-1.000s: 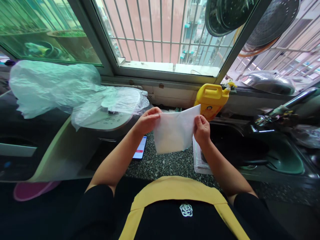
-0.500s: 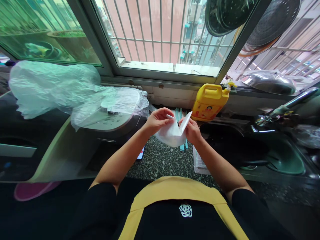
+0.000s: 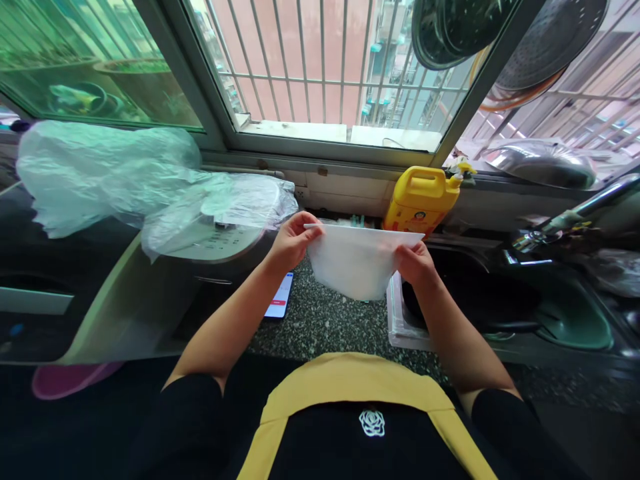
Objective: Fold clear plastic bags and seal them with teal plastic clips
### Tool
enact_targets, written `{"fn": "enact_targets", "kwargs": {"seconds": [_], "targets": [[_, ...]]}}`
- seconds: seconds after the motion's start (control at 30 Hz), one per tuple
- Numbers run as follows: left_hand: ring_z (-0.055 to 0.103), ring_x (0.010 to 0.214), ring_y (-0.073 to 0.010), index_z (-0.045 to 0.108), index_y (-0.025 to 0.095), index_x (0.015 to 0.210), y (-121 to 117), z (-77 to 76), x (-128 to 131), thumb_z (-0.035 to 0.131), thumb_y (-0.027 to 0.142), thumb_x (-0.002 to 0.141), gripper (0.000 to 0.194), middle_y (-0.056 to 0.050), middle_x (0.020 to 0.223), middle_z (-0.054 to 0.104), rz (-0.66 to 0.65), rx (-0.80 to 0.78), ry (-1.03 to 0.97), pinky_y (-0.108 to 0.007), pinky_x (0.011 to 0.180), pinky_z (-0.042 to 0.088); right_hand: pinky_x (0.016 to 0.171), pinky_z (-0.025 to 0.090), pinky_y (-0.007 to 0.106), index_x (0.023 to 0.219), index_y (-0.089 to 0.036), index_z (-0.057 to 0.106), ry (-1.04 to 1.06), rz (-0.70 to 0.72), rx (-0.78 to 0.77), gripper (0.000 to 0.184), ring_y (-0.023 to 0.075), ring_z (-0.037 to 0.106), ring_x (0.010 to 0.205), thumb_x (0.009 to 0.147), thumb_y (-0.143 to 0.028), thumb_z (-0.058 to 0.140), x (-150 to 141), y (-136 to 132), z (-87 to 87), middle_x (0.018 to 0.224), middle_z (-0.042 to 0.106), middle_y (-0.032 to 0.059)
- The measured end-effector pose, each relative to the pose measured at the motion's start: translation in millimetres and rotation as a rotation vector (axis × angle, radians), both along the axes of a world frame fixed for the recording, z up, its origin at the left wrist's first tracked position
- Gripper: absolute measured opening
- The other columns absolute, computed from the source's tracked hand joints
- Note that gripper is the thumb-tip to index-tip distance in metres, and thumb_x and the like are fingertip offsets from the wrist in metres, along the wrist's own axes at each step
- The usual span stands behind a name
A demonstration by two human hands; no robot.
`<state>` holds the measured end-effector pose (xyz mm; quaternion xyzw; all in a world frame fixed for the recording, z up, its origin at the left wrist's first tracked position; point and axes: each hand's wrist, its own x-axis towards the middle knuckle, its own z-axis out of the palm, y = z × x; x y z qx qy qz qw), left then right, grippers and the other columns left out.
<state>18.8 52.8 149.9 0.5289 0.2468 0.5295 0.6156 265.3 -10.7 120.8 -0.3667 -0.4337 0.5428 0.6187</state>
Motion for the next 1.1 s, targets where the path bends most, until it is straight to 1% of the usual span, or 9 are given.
{"fn": "enact_targets", "kwargs": {"seconds": [0.13, 0.3, 0.4, 0.5, 0.6, 0.73, 0.83, 0.97, 1.1], "targets": [[0.058, 0.064, -0.0091, 0.052, 0.019, 0.073, -2, 4.2, -2, 0.070, 0.029, 0.066, 0.022, 0.000, 0.074, 0.064, -0.197, -0.066, -0.023, -0.021, 0.058, 0.043, 0.049, 0.050, 0.026, 0.059, -0.022, 0.061, 0.022, 0.029, -0.074, 0.041, 0.0122, 0.054, 0.045, 0.049, -0.057, 0.080, 0, 0, 3.9, 0.049, 0.058, -0.0032], [0.065, 0.072, -0.0172, 0.045, 0.018, 0.067, -6, 12.7, -3, 0.067, 0.032, 0.063, 0.027, -0.006, 0.086, 0.070, -0.434, -0.124, -0.053, -0.027, 0.061, 0.047, 0.044, 0.044, 0.021, 0.061, -0.021, 0.058, 0.079, 0.034, -0.152, 0.041, 0.0084, 0.050, 0.044, 0.049, -0.053, 0.081, -8, 4, 3.1, 0.050, 0.056, -0.0052], [0.065, 0.071, -0.0217, 0.039, 0.018, 0.057, -10, 17.0, -1, 0.068, 0.037, 0.058, 0.035, -0.010, 0.085, 0.072, -0.533, -0.138, -0.021, -0.032, 0.059, 0.047, 0.041, 0.038, 0.019, 0.060, -0.019, 0.057, 0.052, 0.067, -0.154, 0.043, 0.0067, 0.046, 0.043, 0.049, -0.052, 0.082, -15, 9, 1.8, 0.051, 0.055, -0.0052], [0.065, 0.070, -0.0247, 0.034, 0.019, 0.050, -14, 20.1, 3, 0.069, 0.045, 0.056, 0.044, -0.013, 0.083, 0.072, -0.609, -0.155, 0.027, -0.034, 0.056, 0.046, 0.042, 0.036, 0.020, 0.061, -0.018, 0.057, -0.020, 0.112, -0.127, 0.045, 0.0073, 0.046, 0.045, 0.054, -0.058, 0.078, -19, 15, -1.2, 0.052, 0.055, -0.0038], [0.065, 0.072, -0.0271, 0.032, 0.019, 0.047, -19, 22.3, 7, 0.068, 0.052, 0.055, 0.050, -0.014, 0.083, 0.072, -0.641, -0.156, 0.073, -0.037, 0.057, 0.047, 0.044, 0.035, 0.021, 0.060, -0.018, 0.056, -0.065, 0.145, -0.084, 0.048, 0.0076, 0.046, 0.046, 0.056, -0.062, 0.075, -25, 21, -3.6, 0.053, 0.055, -0.0029], [0.064, 0.071, -0.0238, 0.038, 0.019, 0.049, -20, 21.8, 11, 0.070, 0.054, 0.056, 0.049, -0.013, 0.084, 0.072, -0.605, -0.120, 0.108, -0.034, 0.056, 0.046, 0.043, 0.032, 0.021, 0.059, -0.018, 0.056, -0.063, 0.146, -0.055, 0.050, 0.0065, 0.041, 0.045, 0.056, -0.065, 0.073, -38, 23, -1.1, 0.050, 0.050, -0.0045], [0.062, 0.070, -0.0187, 0.048, 0.018, 0.057, -15, 16.6, 12, 0.076, 0.048, 0.056, 0.041, -0.010, 0.083, 0.072, -0.496, -0.076, 0.122, -0.029, 0.057, 0.046, 0.042, 0.029, 0.021, 0.060, -0.018, 0.055, -0.062, 0.157, -0.052, 0.050, 0.0062, 0.037, 0.044, 0.060, -0.066, 0.069, -45, 21, 4.1, 0.051, 0.048, -0.0049], [0.057, 0.065, -0.0104, 0.058, 0.017, 0.062, -6, 7.3, 15, 0.080, 0.044, 0.057, 0.036, -0.002, 0.071, 0.065, -0.323, 0.039, 0.143, -0.023, 0.059, 0.044, 0.041, 0.028, 0.021, 0.061, -0.019, 0.054, -0.061, 0.176, -0.034, 0.050, 0.0063, 0.037, 0.044, 0.061, -0.066, 0.068, -50, 21, 8.6, 0.051, 0.047, -0.0047], [0.052, 0.060, -0.0078, 0.061, 0.016, 0.061, -4, 4.1, 23, 0.081, 0.044, 0.055, 0.035, 0.001, 0.063, 0.058, -0.211, 0.097, 0.198, -0.022, 0.057, 0.044, 0.043, 0.030, 0.020, 0.062, -0.019, 0.054, -0.037, 0.208, -0.032, 0.049, 0.0060, 0.036, 0.045, 0.059, -0.065, 0.071, -56, 22, 8.8, 0.051, 0.046, -0.0055]]}}
